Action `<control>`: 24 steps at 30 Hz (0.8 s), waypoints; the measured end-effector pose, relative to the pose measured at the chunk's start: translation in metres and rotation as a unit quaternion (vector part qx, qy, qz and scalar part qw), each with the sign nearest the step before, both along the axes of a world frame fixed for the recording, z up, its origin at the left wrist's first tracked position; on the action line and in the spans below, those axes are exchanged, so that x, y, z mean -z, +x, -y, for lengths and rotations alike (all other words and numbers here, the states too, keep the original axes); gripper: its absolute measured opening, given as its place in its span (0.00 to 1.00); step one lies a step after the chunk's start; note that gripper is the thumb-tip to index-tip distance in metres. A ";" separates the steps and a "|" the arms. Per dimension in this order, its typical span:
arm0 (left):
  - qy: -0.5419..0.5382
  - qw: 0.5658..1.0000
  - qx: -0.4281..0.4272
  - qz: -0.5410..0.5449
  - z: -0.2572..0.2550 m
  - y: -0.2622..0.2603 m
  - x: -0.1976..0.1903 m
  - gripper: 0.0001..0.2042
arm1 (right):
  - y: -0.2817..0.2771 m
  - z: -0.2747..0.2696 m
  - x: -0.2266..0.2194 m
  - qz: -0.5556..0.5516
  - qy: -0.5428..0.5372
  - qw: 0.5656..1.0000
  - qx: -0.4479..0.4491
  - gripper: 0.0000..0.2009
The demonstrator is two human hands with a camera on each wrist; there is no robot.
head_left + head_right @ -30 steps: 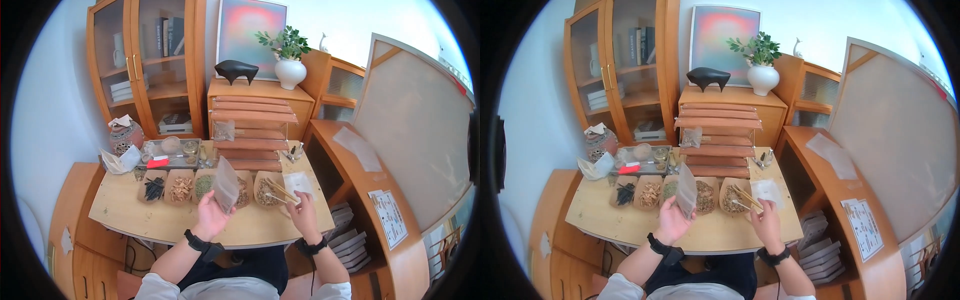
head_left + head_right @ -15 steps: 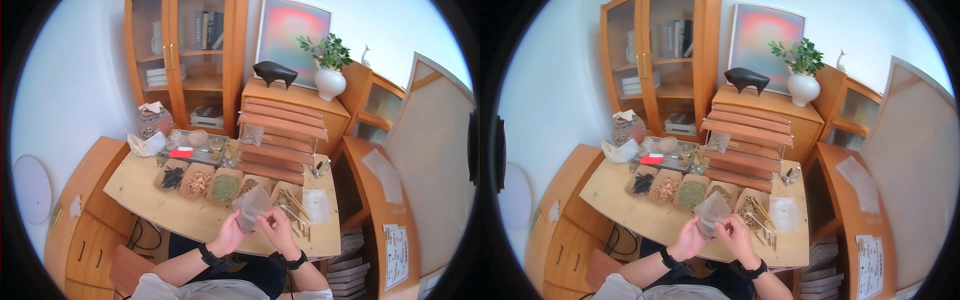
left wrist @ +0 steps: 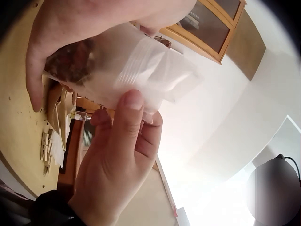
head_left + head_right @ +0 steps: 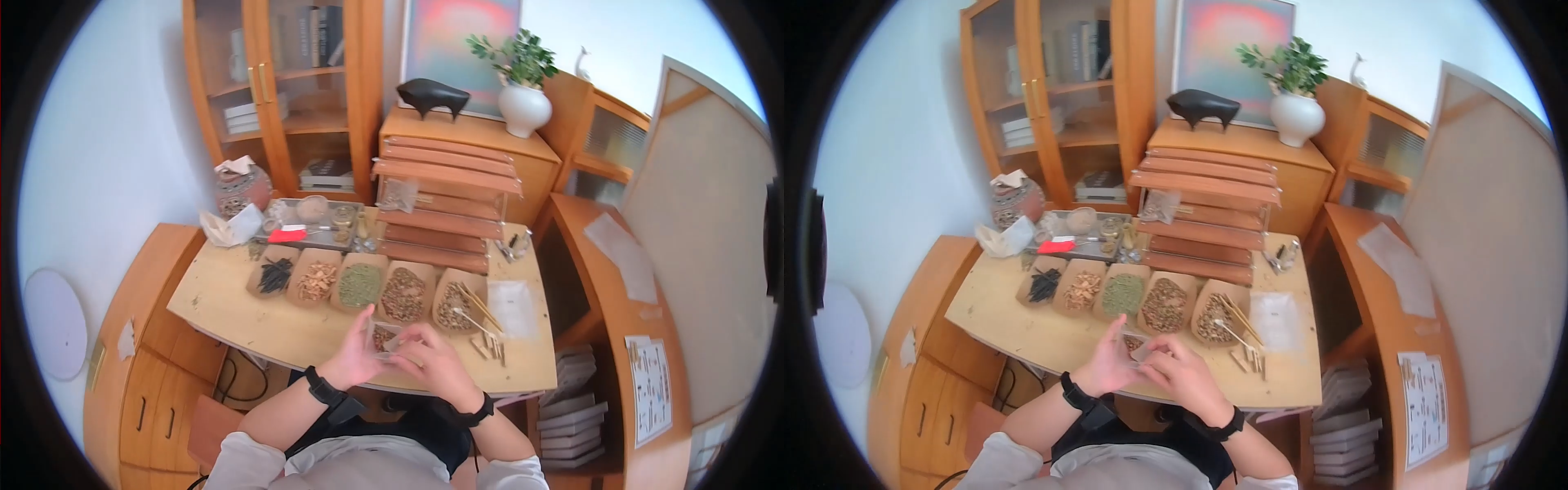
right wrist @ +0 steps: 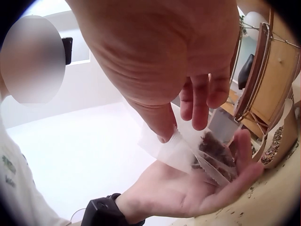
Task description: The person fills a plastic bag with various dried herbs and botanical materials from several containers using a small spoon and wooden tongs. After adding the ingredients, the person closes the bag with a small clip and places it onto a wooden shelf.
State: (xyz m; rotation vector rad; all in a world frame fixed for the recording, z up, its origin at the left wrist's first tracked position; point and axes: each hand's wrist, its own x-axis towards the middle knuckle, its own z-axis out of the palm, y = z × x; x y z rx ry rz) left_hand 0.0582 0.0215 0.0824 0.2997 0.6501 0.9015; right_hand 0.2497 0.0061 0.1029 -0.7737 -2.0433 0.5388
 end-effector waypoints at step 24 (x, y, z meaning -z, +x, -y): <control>0.034 0.973 -0.194 0.120 -0.125 -0.048 0.023 0.30 | 0.112 -0.092 0.059 0.274 -0.068 0.868 0.409 0.09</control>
